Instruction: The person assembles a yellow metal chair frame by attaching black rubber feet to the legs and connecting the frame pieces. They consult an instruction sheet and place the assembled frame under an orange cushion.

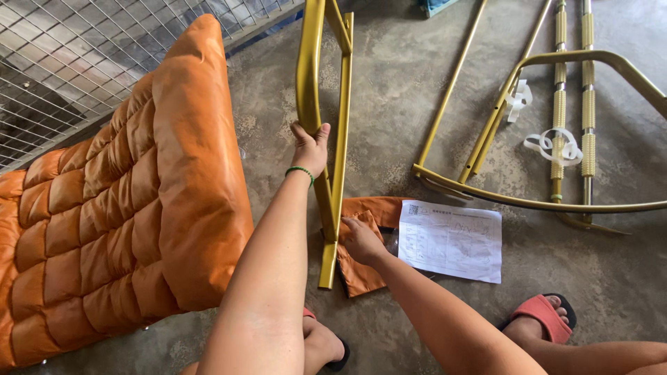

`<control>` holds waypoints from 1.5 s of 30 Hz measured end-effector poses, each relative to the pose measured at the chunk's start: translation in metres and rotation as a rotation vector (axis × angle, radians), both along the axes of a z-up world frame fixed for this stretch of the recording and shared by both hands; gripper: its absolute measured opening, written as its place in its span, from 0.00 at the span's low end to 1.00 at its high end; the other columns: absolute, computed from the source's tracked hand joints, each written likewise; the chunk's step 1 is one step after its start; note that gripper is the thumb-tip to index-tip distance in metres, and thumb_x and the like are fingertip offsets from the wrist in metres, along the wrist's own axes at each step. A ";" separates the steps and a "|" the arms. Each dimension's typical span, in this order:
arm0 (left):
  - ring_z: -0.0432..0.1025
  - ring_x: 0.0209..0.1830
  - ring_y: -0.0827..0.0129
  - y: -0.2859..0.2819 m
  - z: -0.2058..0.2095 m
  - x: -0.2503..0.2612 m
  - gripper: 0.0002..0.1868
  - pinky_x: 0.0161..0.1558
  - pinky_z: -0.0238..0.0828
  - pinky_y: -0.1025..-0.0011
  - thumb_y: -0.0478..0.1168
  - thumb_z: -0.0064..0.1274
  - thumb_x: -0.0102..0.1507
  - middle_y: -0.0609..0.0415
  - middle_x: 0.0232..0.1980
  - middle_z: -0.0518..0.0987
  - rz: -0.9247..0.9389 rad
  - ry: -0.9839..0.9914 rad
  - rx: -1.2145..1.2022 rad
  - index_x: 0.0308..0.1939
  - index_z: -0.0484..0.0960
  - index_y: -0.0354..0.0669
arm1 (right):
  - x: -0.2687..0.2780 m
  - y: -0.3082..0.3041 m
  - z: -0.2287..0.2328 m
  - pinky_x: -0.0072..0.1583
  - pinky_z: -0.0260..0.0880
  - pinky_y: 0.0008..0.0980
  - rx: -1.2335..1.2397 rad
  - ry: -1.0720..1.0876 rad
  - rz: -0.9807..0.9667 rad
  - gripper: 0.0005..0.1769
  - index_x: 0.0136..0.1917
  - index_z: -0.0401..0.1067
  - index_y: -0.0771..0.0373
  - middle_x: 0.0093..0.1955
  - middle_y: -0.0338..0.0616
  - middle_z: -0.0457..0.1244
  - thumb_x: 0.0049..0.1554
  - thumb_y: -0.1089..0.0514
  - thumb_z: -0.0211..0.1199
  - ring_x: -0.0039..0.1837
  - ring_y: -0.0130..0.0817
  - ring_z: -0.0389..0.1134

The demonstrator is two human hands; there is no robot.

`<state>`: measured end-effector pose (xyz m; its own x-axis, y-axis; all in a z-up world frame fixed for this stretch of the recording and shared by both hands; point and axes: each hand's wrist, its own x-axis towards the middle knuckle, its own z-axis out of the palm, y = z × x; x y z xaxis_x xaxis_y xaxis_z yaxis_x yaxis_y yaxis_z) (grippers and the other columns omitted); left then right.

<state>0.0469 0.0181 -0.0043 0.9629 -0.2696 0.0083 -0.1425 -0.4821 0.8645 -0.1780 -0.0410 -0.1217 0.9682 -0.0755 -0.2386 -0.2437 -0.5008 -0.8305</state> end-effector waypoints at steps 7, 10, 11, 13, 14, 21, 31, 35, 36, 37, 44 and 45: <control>0.73 0.54 0.39 -0.023 -0.013 0.002 0.38 0.53 0.71 0.48 0.59 0.49 0.69 0.30 0.60 0.70 0.110 0.014 0.015 0.67 0.46 0.41 | 0.002 -0.008 0.013 0.73 0.61 0.36 0.125 -0.051 -0.192 0.41 0.77 0.56 0.61 0.78 0.51 0.55 0.51 0.62 0.61 0.75 0.47 0.60; 0.76 0.54 0.39 -0.039 -0.007 0.002 0.39 0.53 0.74 0.48 0.59 0.49 0.67 0.32 0.60 0.75 0.139 -0.005 -0.002 0.69 0.50 0.42 | 0.022 -0.022 0.021 0.75 0.55 0.39 0.050 -0.202 -0.239 0.47 0.79 0.50 0.64 0.78 0.59 0.53 0.49 0.65 0.65 0.77 0.53 0.56; 0.77 0.53 0.41 -0.045 -0.004 0.002 0.39 0.52 0.75 0.48 0.61 0.47 0.66 0.34 0.60 0.76 0.113 0.091 0.018 0.70 0.50 0.44 | 0.031 -0.027 0.026 0.76 0.52 0.41 0.005 -0.274 -0.237 0.49 0.79 0.48 0.66 0.78 0.62 0.51 0.49 0.67 0.67 0.78 0.56 0.53; 0.76 0.55 0.41 -0.063 -0.002 0.001 0.41 0.54 0.74 0.48 0.65 0.44 0.65 0.35 0.60 0.77 0.078 0.224 0.117 0.72 0.49 0.46 | 0.055 -0.044 0.037 0.74 0.57 0.38 0.097 -0.302 -0.291 0.54 0.81 0.45 0.63 0.79 0.62 0.51 0.44 0.68 0.65 0.76 0.52 0.57; 0.75 0.58 0.39 -0.071 -0.002 0.000 0.43 0.57 0.72 0.48 0.68 0.43 0.66 0.34 0.61 0.77 0.074 0.257 0.198 0.73 0.49 0.46 | 0.070 -0.053 0.044 0.74 0.56 0.42 0.060 -0.418 -0.300 0.54 0.81 0.44 0.66 0.78 0.66 0.51 0.46 0.68 0.65 0.76 0.56 0.56; 0.70 0.67 0.45 -0.083 -0.032 0.009 0.40 0.66 0.65 0.54 0.69 0.32 0.71 0.34 0.65 0.77 -0.311 0.333 0.115 0.70 0.67 0.41 | 0.127 -0.111 0.074 0.55 0.72 0.54 -0.169 -0.227 -0.250 0.30 0.64 0.52 0.72 0.53 0.64 0.68 0.59 0.57 0.64 0.56 0.63 0.71; 0.79 0.49 0.58 -0.013 -0.073 -0.041 0.23 0.52 0.76 0.60 0.54 0.41 0.71 0.48 0.58 0.87 -0.126 0.552 0.220 0.68 0.79 0.64 | 0.143 -0.170 0.109 0.46 0.75 0.44 -0.166 0.100 -0.267 0.28 0.59 0.52 0.71 0.44 0.56 0.70 0.61 0.52 0.65 0.45 0.46 0.74; 0.77 0.54 0.63 -0.036 -0.100 -0.075 0.22 0.57 0.73 0.62 0.47 0.41 0.73 0.51 0.63 0.81 -0.248 0.380 0.094 0.70 0.77 0.57 | 0.138 -0.166 0.111 0.46 0.75 0.42 -0.153 0.083 -0.279 0.30 0.60 0.51 0.72 0.45 0.58 0.69 0.61 0.52 0.65 0.45 0.45 0.74; 0.74 0.58 0.59 -0.042 -0.105 -0.082 0.22 0.60 0.69 0.59 0.45 0.39 0.74 0.50 0.65 0.79 -0.289 0.321 0.126 0.71 0.75 0.56 | 0.137 -0.165 0.110 0.47 0.76 0.41 -0.162 0.057 -0.277 0.31 0.61 0.51 0.73 0.44 0.59 0.70 0.61 0.52 0.66 0.45 0.45 0.74; 0.71 0.62 0.56 -0.048 -0.107 -0.089 0.22 0.62 0.64 0.56 0.43 0.38 0.75 0.49 0.67 0.76 -0.330 0.261 0.158 0.73 0.73 0.56 | 0.137 -0.164 0.109 0.47 0.76 0.42 -0.194 0.056 -0.284 0.32 0.61 0.51 0.73 0.45 0.60 0.69 0.60 0.52 0.67 0.46 0.47 0.74; 0.72 0.61 0.45 -0.048 -0.074 -0.126 0.27 0.60 0.69 0.54 0.46 0.42 0.68 0.35 0.61 0.76 0.109 0.365 0.036 0.70 0.67 0.43 | 0.145 -0.107 0.107 0.58 0.72 0.48 -0.274 0.015 -0.285 0.35 0.59 0.55 0.72 0.53 0.66 0.68 0.54 0.49 0.72 0.56 0.59 0.71; 0.72 0.60 0.43 -0.043 -0.067 -0.127 0.28 0.60 0.70 0.54 0.46 0.43 0.67 0.33 0.61 0.76 0.147 0.274 0.031 0.70 0.67 0.42 | 0.147 -0.091 0.109 0.58 0.73 0.49 -0.249 -0.010 -0.276 0.34 0.59 0.56 0.71 0.53 0.66 0.68 0.55 0.49 0.71 0.56 0.59 0.72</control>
